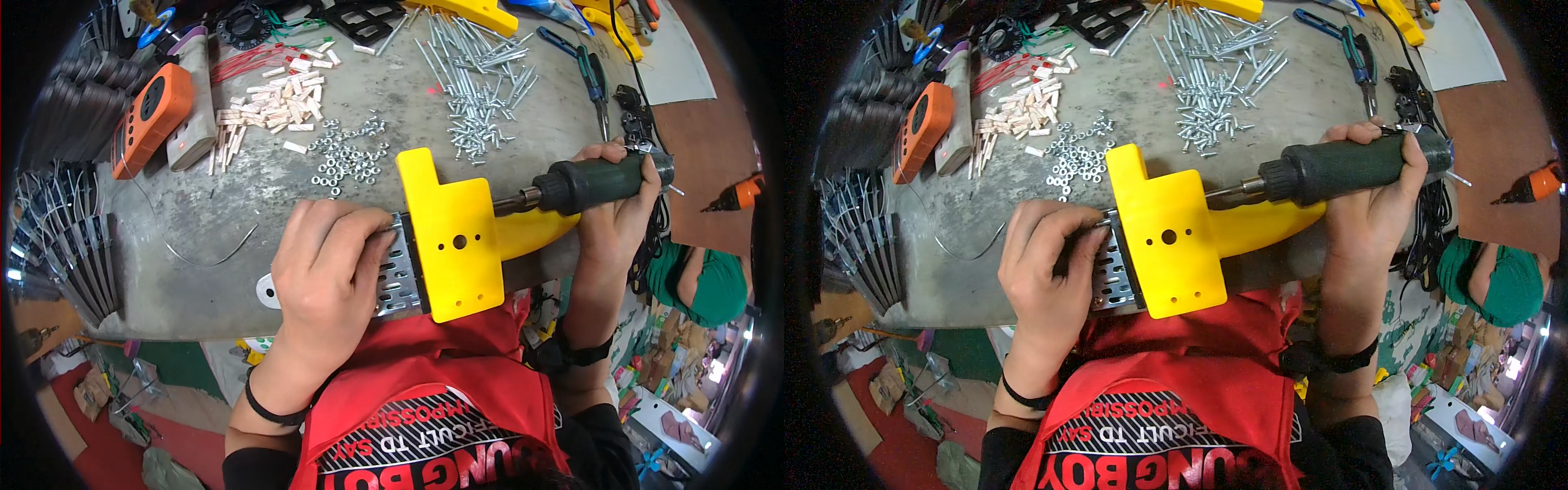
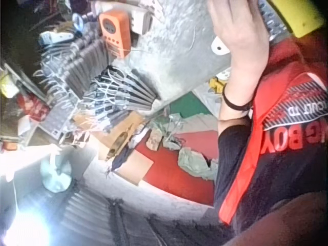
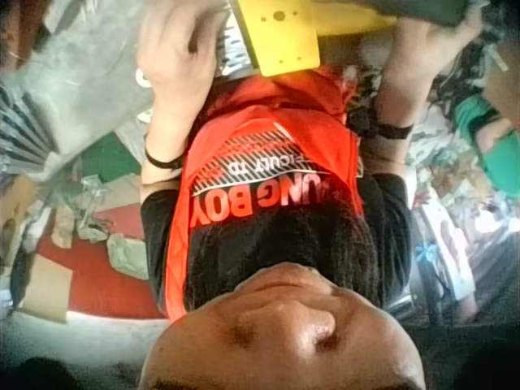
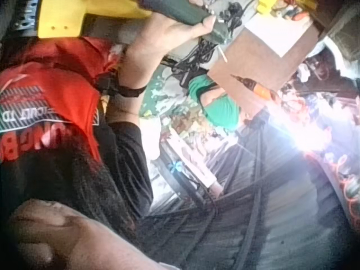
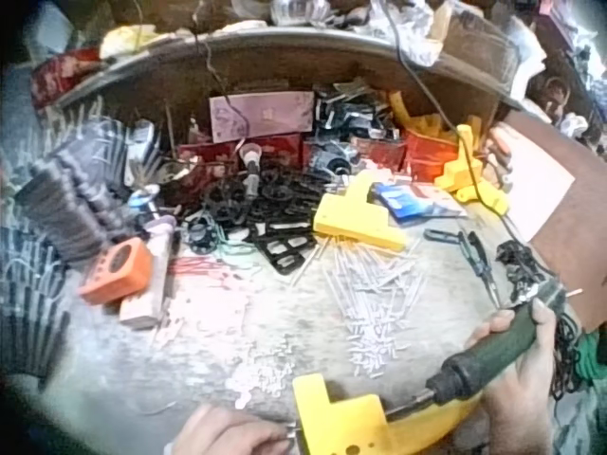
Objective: Assembling a yellow mechanical device by attaching metal plates and components using screws and a pneumatic screwdriver.
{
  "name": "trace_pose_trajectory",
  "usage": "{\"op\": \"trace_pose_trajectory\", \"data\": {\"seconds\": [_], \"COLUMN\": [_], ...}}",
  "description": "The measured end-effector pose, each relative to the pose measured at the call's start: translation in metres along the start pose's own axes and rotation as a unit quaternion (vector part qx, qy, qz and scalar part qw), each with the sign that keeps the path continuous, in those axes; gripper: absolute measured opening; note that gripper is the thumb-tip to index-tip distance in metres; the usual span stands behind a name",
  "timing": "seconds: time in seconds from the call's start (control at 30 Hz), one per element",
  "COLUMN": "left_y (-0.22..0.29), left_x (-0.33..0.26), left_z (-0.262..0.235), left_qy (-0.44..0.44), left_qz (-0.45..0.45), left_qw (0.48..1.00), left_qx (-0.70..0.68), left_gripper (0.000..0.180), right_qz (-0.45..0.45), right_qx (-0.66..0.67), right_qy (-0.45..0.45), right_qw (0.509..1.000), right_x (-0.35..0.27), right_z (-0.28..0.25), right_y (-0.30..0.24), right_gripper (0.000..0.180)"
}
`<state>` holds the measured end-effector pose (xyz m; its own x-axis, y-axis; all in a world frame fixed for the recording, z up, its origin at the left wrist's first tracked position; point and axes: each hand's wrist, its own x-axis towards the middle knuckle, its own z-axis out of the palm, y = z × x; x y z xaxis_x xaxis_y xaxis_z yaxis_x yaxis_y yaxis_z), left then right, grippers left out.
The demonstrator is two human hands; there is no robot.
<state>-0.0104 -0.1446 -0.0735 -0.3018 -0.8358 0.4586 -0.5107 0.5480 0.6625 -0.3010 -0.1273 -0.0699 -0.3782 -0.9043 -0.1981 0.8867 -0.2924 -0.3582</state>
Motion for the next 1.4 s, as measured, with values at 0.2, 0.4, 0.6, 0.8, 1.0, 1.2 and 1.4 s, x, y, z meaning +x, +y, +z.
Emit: {"op": "trace_pose_trajectory", "data": {"seconds": [0.2,0.4,0.6,0.8,1.0,1.2,1.4], "left_y": [-0.003,-0.003,-0.002,-0.003,-0.002,-0.005,-0.003], "left_x": [0.001,0.002,0.002,0.003,0.005,0.005,0.005], "left_z": [0.001,0.002,0.000,-0.004,-0.005,-0.006,-0.002], "left_qy": [0.006,-0.005,-0.006,-0.022,-0.035,-0.041,-0.031], "left_qz": [0.016,0.013,-0.026,-0.050,-0.084,-0.055,-0.059], "left_qw": [1.000,1.000,0.999,0.997,0.993,0.994,0.995], "left_qx": [0.001,-0.001,-0.027,-0.056,-0.080,-0.081,-0.073], "left_gripper": [0.023,0.022,0.021,0.016,0.016,0.015,0.014], "right_qz": [-0.008,-0.034,-0.016,-0.024,-0.030,-0.030,-0.076], "right_qx": [0.006,-0.012,-0.002,-0.014,-0.043,-0.043,-0.044], "right_qy": [0.003,0.005,-0.002,0.009,0.011,-0.012,-0.038], "right_qw": [1.000,0.999,1.000,1.000,0.999,0.999,0.995], "right_x": [0.000,-0.001,-0.001,0.000,-0.001,-0.001,-0.007], "right_z": [0.002,0.004,0.005,0.003,-0.002,-0.002,0.010], "right_y": [0.004,0.006,0.003,0.001,0.002,0.003,0.005], "right_gripper": [0.031,0.030,0.031,0.031,0.032,0.030,0.030]}}
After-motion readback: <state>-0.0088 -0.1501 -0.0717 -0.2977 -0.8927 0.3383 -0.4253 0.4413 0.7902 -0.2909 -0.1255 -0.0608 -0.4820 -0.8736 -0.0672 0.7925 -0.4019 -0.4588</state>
